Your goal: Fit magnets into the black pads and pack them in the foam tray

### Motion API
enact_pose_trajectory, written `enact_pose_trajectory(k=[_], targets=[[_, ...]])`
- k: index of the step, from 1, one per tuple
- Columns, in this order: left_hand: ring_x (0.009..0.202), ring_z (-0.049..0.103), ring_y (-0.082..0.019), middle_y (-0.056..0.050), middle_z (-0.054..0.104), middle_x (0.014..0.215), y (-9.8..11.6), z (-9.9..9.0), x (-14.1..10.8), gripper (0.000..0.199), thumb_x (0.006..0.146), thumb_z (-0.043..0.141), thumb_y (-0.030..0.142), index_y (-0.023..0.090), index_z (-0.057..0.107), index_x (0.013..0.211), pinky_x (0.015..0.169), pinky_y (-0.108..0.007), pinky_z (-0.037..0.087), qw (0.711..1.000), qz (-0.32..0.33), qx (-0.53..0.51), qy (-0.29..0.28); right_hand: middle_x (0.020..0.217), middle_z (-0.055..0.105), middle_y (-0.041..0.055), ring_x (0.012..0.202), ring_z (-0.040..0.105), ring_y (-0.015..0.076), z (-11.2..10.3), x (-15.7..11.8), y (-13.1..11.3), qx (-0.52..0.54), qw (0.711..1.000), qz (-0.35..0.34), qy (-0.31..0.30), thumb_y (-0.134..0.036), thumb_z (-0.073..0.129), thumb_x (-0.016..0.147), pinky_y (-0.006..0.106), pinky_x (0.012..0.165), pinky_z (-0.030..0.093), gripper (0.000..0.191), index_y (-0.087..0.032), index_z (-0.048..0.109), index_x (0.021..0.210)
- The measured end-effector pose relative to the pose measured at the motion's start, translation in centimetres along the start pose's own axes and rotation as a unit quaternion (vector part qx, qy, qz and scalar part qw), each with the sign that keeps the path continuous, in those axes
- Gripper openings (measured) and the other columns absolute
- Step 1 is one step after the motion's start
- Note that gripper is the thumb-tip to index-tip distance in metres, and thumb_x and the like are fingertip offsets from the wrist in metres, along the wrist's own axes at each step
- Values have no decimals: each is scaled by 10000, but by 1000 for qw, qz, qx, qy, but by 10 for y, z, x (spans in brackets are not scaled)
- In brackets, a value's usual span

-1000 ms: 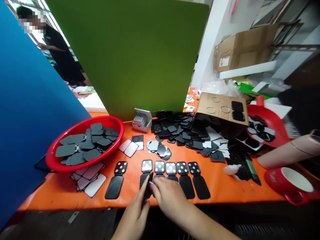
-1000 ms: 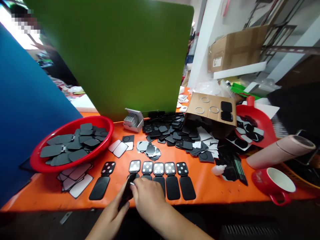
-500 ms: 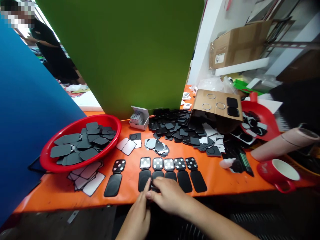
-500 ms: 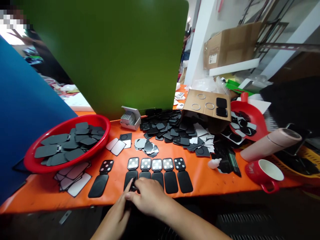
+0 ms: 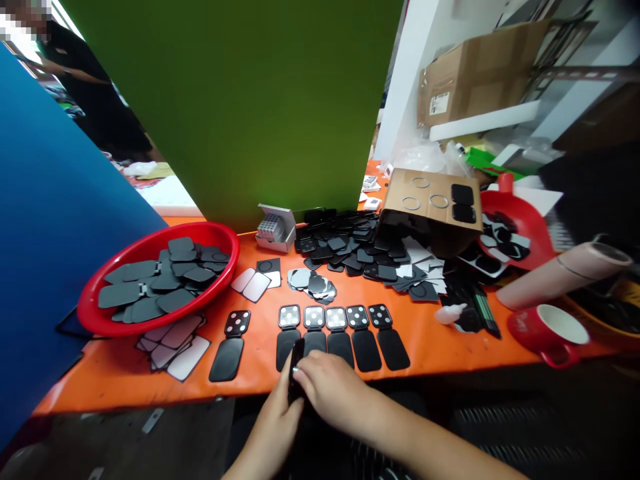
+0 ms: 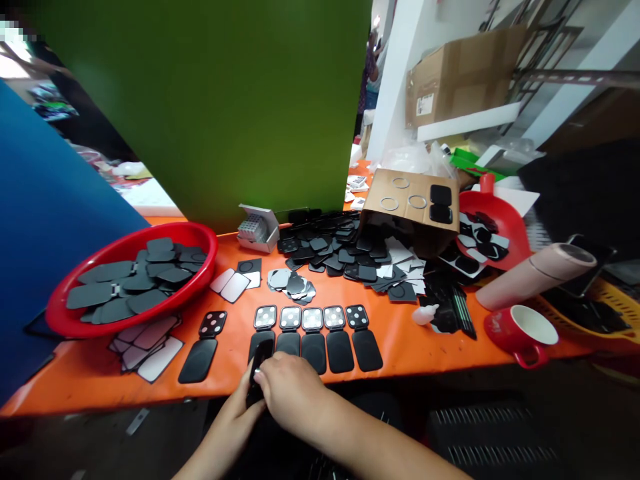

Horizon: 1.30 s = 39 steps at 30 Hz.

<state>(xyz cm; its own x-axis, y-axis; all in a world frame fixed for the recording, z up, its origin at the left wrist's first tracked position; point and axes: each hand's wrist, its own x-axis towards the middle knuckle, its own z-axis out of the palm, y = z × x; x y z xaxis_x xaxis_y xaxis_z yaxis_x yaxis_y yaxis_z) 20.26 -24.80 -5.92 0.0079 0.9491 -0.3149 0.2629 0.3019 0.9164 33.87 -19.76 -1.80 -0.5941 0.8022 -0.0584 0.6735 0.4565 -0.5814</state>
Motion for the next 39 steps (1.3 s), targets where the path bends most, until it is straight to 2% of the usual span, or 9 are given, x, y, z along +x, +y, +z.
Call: enact_pose_trajectory(k=[5,10,14,17,20,25,29,34,39], targets=[[1262,278,-193,-83,290,1394,-1,-3,-10,586,800,345,146,200,177,1358,1039,-387,218,989,68,134,-11,782,571,31,669,527,139,-4,-6,-5,-3,1000,-16,-17,-327,340,873,239,567,322,277,-179,567,818],[1269,263,-193,-71,287,1397,3,-3,-14,550,825,331,178,212,189,1356,1041,-370,219,987,68,140,-31,748,574,0,664,507,116,-3,-8,-4,75,997,20,-3,-349,406,843,223,580,318,252,-190,581,756],[1213,361,-245,-96,441,1301,13,1,-14,515,806,437,306,190,343,1299,1011,-391,273,1000,-2,7,-14,727,558,0,671,499,108,4,-5,0,208,977,34,2,-342,441,826,210,600,342,248,-168,580,717],[1094,490,-284,-99,569,1165,22,2,-11,509,784,456,425,175,445,1227,920,-427,384,982,-100,-160,-9,605,489,-26,522,469,85,7,0,7,389,916,84,-44,-378,332,871,194,512,363,314,-165,560,840],[1064,515,-284,-90,603,1116,20,1,-7,473,767,488,413,171,502,1173,881,-422,421,971,-106,-212,-7,562,453,-38,475,450,81,5,3,11,417,899,122,-54,-387,275,889,191,481,359,350,-166,545,872],[1150,447,-233,-65,535,1217,2,-5,-9,426,762,496,286,188,506,1176,970,-364,343,998,3,-9,57,760,583,30,700,520,118,-2,-1,5,249,966,66,-20,-323,334,881,202,615,372,302,-161,572,790],[1132,471,-192,-19,512,1244,3,-10,-18,418,816,403,262,262,443,1232,940,-311,381,981,66,178,38,842,599,57,774,535,138,-3,-6,0,155,987,38,-18,-280,307,886,223,695,371,302,-161,581,842],[1123,481,-170,-2,478,1276,5,-16,-27,472,817,372,209,293,364,1281,920,-273,400,947,109,302,-3,801,598,42,736,527,133,6,-11,0,185,981,54,-21,-306,368,860,212,649,363,271,-161,588,796],[1088,513,-189,-11,535,1220,-3,-16,-30,456,785,430,197,300,444,1230,913,-267,402,962,116,245,-16,645,553,-7,616,479,104,24,-11,-2,286,950,120,13,-313,438,816,192,545,325,261,-152,544,641]])
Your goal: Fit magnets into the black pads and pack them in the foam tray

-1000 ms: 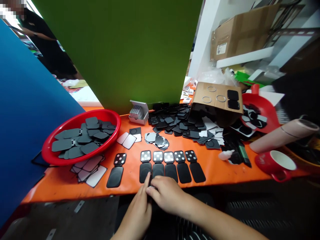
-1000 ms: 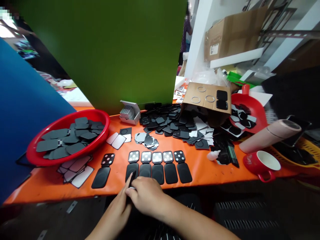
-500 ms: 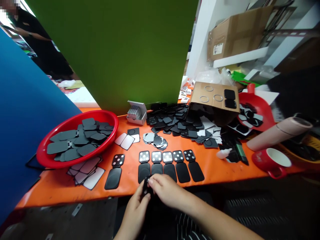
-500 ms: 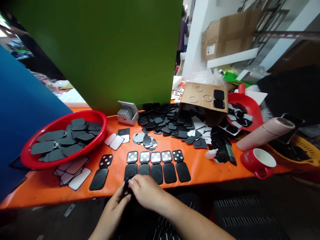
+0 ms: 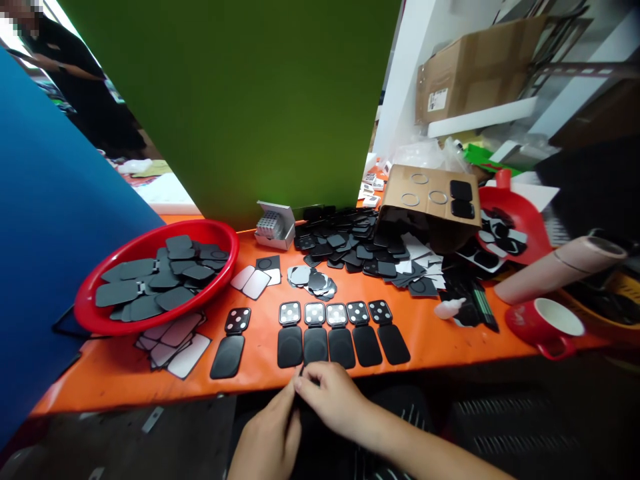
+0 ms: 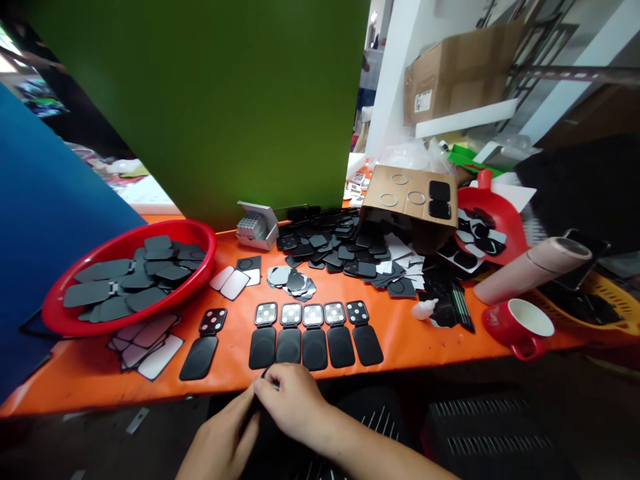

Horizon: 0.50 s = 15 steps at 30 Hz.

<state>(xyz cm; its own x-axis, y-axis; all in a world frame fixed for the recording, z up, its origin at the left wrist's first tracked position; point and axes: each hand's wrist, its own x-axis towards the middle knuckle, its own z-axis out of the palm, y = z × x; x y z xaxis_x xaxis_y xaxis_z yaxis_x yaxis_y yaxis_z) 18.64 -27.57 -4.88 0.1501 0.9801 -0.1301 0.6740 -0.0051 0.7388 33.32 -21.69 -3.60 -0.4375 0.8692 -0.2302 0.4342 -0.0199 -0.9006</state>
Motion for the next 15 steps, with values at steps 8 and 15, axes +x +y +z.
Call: enact_pose_trajectory(k=[8,15], targets=[[932,593,-245,-75,662,963,1,7,23,357,665,580,204,140,576,1017,778,-323,474,870,-181,-454,68,500,404,-59,378,335,51,-2,15,5,236,965,61,-101,-426,299,870,168,403,259,357,-155,517,793],[959,570,-241,-75,646,1014,8,-13,18,327,756,536,348,177,611,1025,850,-335,434,958,-120,-253,59,622,485,-18,544,423,74,-12,10,-2,101,991,23,-89,-348,350,864,183,505,313,300,-156,494,683]])
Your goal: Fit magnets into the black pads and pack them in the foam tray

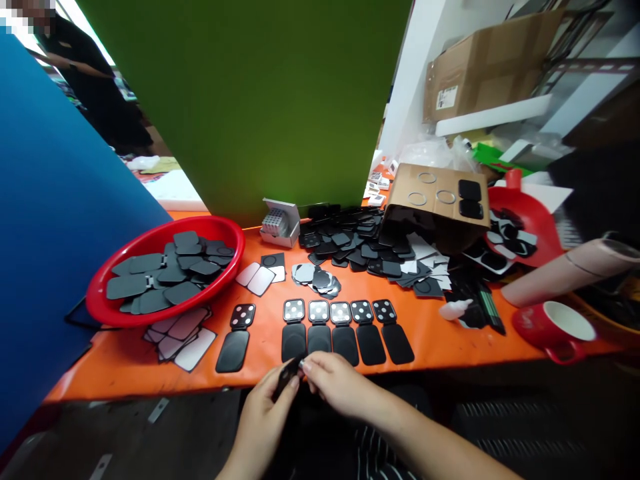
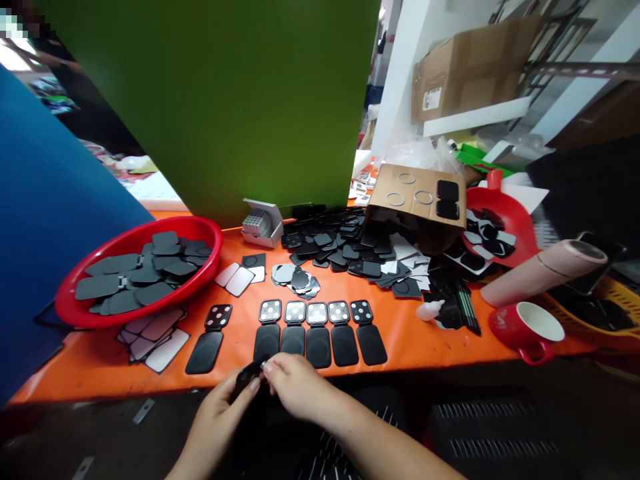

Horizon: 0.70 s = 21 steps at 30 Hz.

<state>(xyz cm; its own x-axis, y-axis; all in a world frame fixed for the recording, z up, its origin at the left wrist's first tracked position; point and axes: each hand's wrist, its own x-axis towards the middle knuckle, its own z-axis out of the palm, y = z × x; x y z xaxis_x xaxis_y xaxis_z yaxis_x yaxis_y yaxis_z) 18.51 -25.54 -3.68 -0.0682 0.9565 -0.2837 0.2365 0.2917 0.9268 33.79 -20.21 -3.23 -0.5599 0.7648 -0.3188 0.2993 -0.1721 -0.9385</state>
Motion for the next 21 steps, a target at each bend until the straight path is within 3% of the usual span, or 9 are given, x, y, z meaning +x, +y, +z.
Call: enact_pose_trajectory(k=[4,6,8,11,15,18,21], targets=[[1040,526,-188,-37,562,1167,-2,-7,-11,350,820,443,265,289,516,1162,892,-274,407,975,121,183,-35,608,469,-20,531,404,73,1,-4,4,7,999,26,-19,-362,371,854,191,501,310,297,-158,472,663],[1049,522,-169,-23,544,1191,-5,-11,-15,406,826,414,213,320,453,1216,880,-244,415,958,144,238,-62,597,443,-30,482,367,60,2,-7,8,104,989,80,-62,-387,389,840,181,449,286,285,-161,466,685],[1070,509,-160,-11,523,1215,-9,-13,-19,481,810,399,150,335,395,1255,883,-228,411,946,161,268,-82,597,437,-37,451,351,51,5,-8,11,221,961,131,-98,-424,420,817,167,406,250,282,-164,471,722],[1083,500,-163,-5,507,1233,-13,-13,-22,533,786,394,111,335,374,1269,895,-229,402,942,176,273,-80,575,434,-43,421,340,39,10,-8,12,319,927,171,-93,-462,479,773,153,377,201,311,-154,499,740],[1061,516,-193,-36,549,1187,-14,-6,-18,380,803,438,210,290,513,1167,898,-265,400,973,138,184,-36,532,408,-55,394,320,29,15,-4,9,367,917,149,-55,-453,491,771,158,374,194,316,-141,520,728],[978,566,-225,-68,638,1034,-13,-1,-8,307,780,502,323,194,595,1042,840,-306,442,1000,21,7,5,542,415,-58,388,332,33,10,-1,8,406,903,120,-68,-490,444,796,162,379,214,339,-159,516,788],[875,606,-230,-66,677,893,-10,-1,2,347,751,537,387,134,593,982,742,-308,480,988,-63,-126,55,549,423,-56,373,316,31,3,-1,7,381,911,121,-98,-498,399,817,157,360,190,359,-165,527,853]])
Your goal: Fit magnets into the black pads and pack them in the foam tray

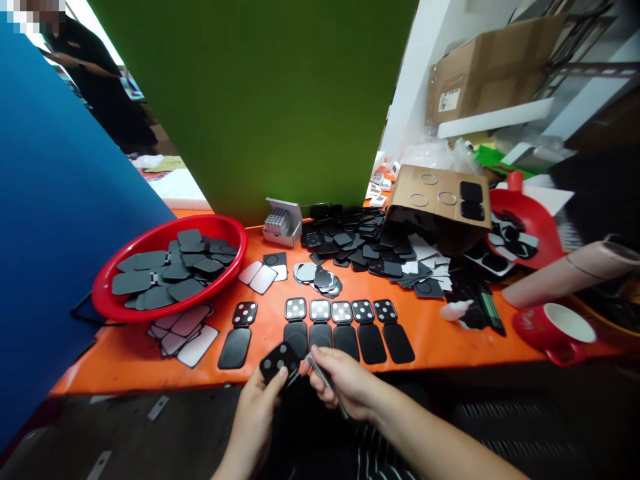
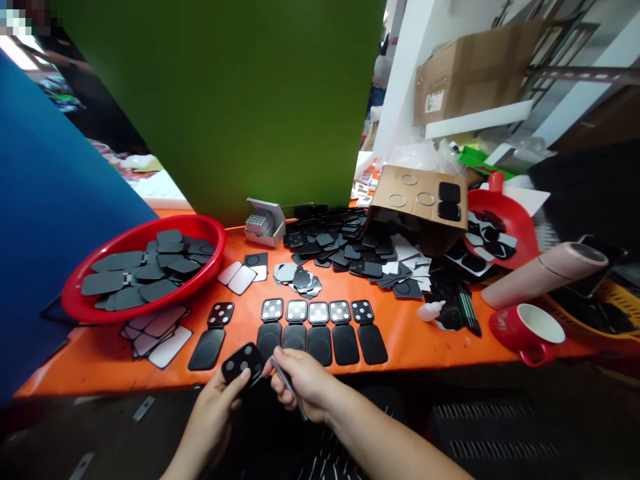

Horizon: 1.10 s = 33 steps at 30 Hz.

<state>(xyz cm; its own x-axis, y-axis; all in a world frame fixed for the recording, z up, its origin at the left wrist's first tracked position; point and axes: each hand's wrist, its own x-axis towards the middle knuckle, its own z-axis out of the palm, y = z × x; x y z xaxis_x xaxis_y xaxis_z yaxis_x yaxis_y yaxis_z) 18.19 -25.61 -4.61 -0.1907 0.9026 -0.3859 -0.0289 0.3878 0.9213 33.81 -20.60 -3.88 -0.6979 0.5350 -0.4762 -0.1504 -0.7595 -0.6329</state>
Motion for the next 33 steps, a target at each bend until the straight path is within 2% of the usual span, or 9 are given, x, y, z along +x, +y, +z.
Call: enact_pose_trajectory(k=[4,9,13,17,20,23,26,29,33], targets=[[801,621,-227,-50,690,811,8,2,-2,307,699,593,401,141,639,857,719,-294,479,997,26,61,44,576,452,-36,408,355,35,1,-1,1,-103,995,16,7,-373,444,808,149,358,219,265,-136,558,834],[906,604,-199,-31,666,976,2,1,-17,234,767,534,290,235,630,974,815,-267,458,965,172,196,-14,565,440,-35,397,350,38,4,-1,11,-111,993,25,42,-364,431,807,146,341,226,250,-145,491,702],[922,602,-169,-23,652,1007,-4,-9,-22,256,805,481,207,261,586,1032,815,-247,469,936,250,241,-61,623,474,-18,416,382,38,-1,-1,18,30,995,93,-11,-333,470,771,141,348,223,191,-145,499,756],[937,597,-153,-23,640,1034,-2,-20,-23,328,813,460,147,279,518,1108,817,-251,474,914,321,225,-106,586,469,-23,405,385,49,2,3,23,183,970,155,-40,-389,469,762,156,358,237,254,-140,515,777],[962,586,-153,-13,631,1055,-4,-24,-26,370,812,462,127,310,490,1132,835,-260,464,911,333,218,-111,520,438,-38,387,375,57,10,7,28,217,961,168,-30,-371,502,749,163,352,219,237,-134,518,746],[977,579,-162,-18,621,1075,-7,-27,-27,326,818,461,155,308,516,1101,847,-269,454,922,306,215,-104,503,430,-43,373,356,50,16,11,29,237,956,171,-16,-361,510,750,164,352,200,236,-129,509,703],[951,584,-170,-43,630,1021,-6,-33,-6,246,831,439,230,256,530,1058,831,-280,456,944,235,226,-47,522,425,-44,383,350,39,13,14,20,227,963,145,-24,-363,505,768,157,367,191,243,-125,512,722],[996,556,-190,-86,580,1086,-1,-42,42,357,815,439,313,191,427,1150,832,-306,452,945,185,251,99,560,421,-51,392,337,29,4,13,6,208,975,69,-21,-387,485,793,156,379,165,248,-140,514,788],[1111,475,-227,-117,488,1222,3,-48,111,492,793,448,293,191,333,1260,898,-369,393,929,180,293,139,576,416,-50,397,322,24,-6,6,1,165,986,17,-2,-427,452,813,166,383,141,284,-149,508,798]])
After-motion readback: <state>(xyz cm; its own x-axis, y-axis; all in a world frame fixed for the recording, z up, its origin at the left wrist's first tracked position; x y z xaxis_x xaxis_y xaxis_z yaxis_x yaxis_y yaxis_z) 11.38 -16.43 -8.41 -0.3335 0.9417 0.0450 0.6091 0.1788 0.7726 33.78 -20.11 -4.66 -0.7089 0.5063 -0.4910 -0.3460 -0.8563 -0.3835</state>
